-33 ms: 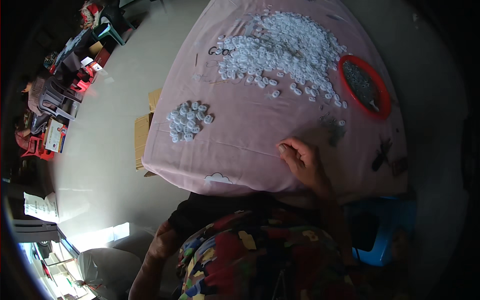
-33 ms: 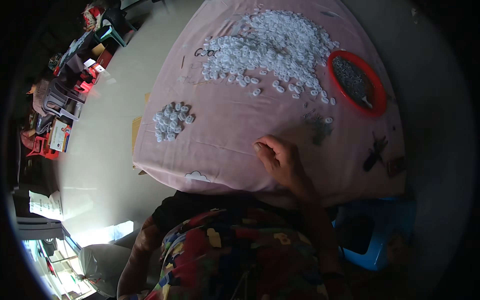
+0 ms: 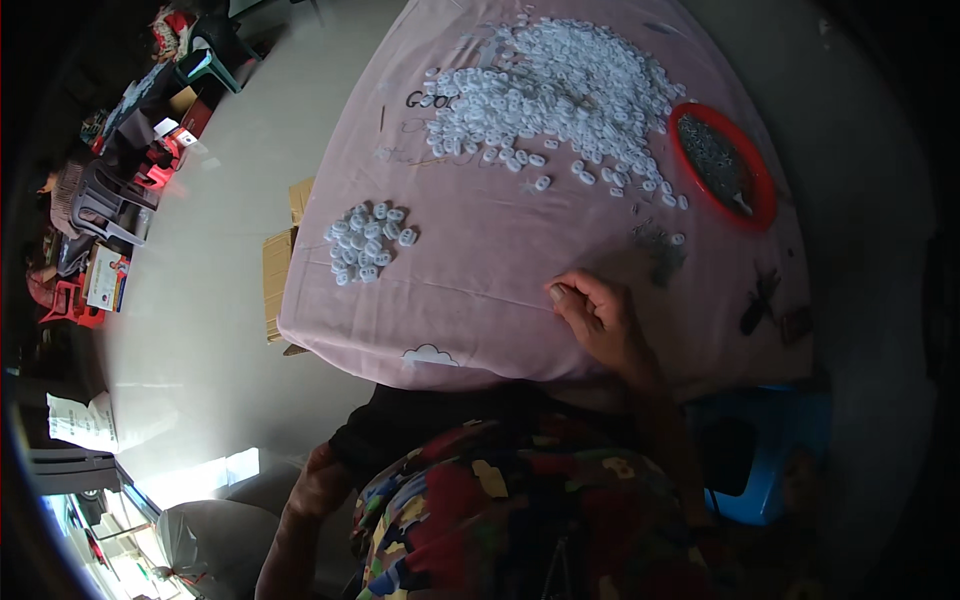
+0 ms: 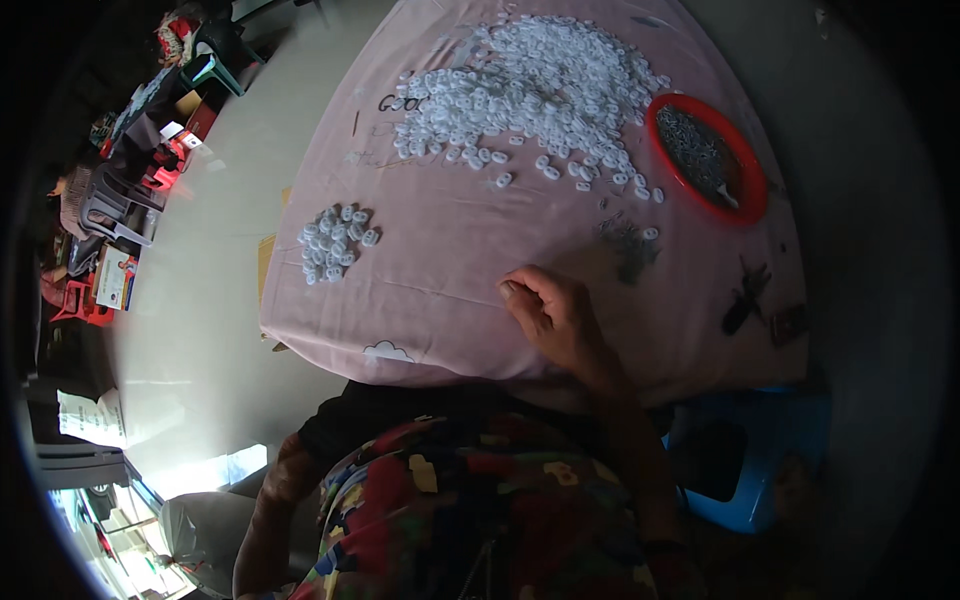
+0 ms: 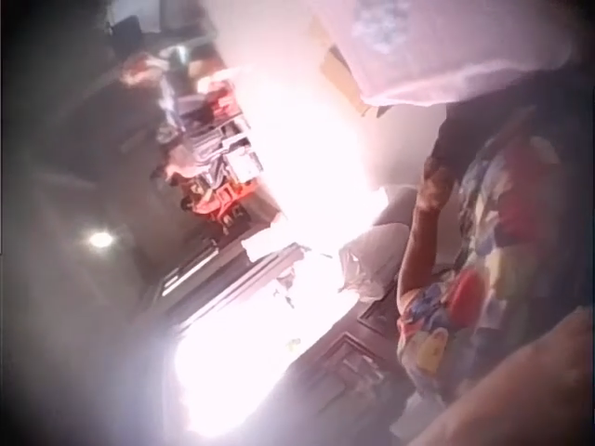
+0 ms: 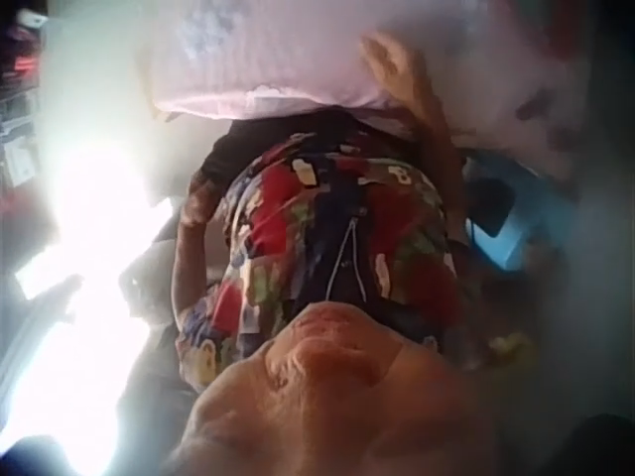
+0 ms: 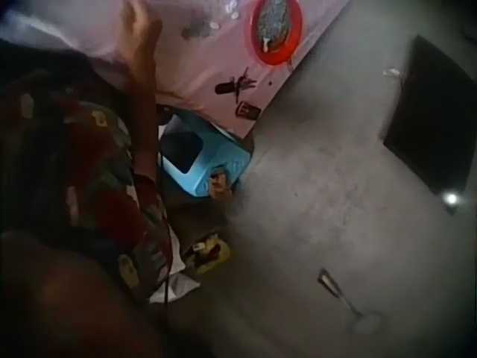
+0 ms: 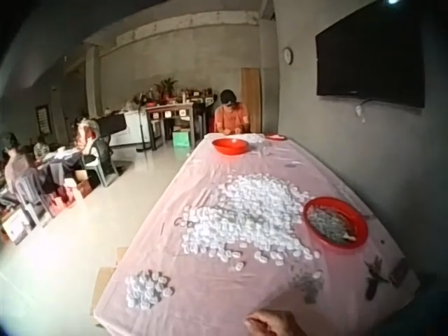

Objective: The person assembles plastic cord locks by inserting metal springs into plastic toggle components and fitting the parts together by hand.

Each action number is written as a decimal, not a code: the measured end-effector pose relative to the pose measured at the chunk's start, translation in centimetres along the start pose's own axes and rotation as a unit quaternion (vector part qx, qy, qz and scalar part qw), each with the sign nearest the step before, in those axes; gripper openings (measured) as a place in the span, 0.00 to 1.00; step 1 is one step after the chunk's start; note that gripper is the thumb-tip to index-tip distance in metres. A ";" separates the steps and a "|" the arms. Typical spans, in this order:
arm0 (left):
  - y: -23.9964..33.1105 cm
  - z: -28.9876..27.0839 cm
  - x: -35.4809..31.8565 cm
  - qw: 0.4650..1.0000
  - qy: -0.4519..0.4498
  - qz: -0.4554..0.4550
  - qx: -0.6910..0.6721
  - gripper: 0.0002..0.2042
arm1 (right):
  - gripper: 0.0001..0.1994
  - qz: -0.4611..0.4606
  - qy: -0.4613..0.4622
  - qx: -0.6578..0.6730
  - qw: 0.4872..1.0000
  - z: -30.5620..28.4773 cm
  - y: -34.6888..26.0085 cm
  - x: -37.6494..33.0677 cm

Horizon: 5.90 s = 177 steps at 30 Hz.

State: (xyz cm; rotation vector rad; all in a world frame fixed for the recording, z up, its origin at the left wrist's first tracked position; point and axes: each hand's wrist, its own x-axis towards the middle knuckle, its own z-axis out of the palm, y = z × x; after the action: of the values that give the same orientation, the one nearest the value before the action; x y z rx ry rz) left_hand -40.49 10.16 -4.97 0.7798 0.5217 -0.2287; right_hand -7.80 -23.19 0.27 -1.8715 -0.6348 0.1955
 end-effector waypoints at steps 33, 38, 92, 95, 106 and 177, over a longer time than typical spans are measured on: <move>0.4 7.7 8.4 0.733 0.209 0.369 0.532 0.14 | 0.05 -0.040 0.007 -0.036 0.999 0.3 -0.2 -0.4; 1.1 8.4 9.4 0.720 0.197 0.370 0.553 0.13 | 0.07 -0.281 -0.161 -0.007 0.946 5.7 -6.8 -0.9; 9.2 15.6 14.4 0.928 0.043 0.293 0.226 0.10 | 0.09 -0.129 -0.103 0.097 0.981 9.5 -7.1 6.7; 8.7 17.1 14.6 0.938 0.022 0.287 0.191 0.10 | 0.10 -0.160 -0.081 0.096 0.979 8.1 -6.8 6.0; 8.7 19.0 14.0 0.961 -0.019 0.241 0.132 0.09 | 0.17 -0.308 -0.001 -0.063 0.949 6.1 -7.8 5.1; 6.0 20.2 14.3 0.893 -0.007 0.412 0.181 0.06 | 0.20 -0.287 -0.049 -0.077 0.954 4.4 -7.8 3.8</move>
State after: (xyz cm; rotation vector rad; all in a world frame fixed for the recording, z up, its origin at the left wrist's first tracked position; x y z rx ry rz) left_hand -18.76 -0.27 3.12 1.2960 0.0938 0.4736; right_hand -8.98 -15.63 6.23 -1.7493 -1.2605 -0.1466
